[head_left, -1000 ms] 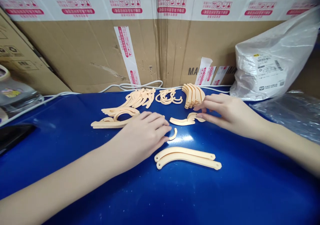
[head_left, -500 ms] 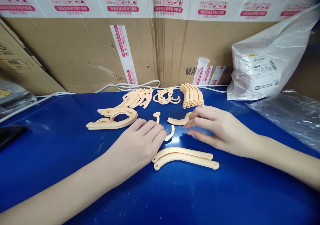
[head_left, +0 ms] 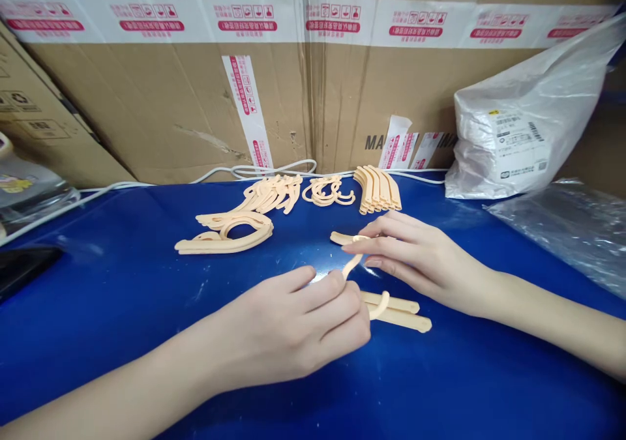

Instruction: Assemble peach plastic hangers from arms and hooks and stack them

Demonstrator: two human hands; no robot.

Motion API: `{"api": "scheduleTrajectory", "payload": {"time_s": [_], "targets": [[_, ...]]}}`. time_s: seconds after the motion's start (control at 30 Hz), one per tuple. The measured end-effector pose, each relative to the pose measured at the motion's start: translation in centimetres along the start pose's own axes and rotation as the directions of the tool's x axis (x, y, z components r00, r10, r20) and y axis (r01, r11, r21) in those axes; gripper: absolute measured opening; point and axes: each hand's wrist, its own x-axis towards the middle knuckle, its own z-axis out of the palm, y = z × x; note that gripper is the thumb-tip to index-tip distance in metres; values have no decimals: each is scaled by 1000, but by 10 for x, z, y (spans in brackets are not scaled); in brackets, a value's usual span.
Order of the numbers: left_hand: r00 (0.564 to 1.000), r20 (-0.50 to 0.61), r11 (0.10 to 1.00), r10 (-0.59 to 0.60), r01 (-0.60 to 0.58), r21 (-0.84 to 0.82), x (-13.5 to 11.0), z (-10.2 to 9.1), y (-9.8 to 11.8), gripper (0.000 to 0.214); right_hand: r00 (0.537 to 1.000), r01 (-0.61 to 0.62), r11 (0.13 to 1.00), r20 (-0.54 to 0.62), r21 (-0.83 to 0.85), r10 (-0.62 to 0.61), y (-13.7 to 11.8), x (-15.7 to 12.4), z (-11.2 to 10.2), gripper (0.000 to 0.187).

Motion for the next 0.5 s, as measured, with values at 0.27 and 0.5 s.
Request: {"api": "scheduleTrajectory", "payload": {"time_s": [0.27,0.5], "targets": [[1000,-11,1000,-21,20,-15,-2,-3,-4,20,998,-52,997,-43,63,55,-4,1,-7,17],[998,-52,998,-33,36,60,-1,-7,-12,13,990,-139,988,11,70,139,-13,-3,-11,12]]}}
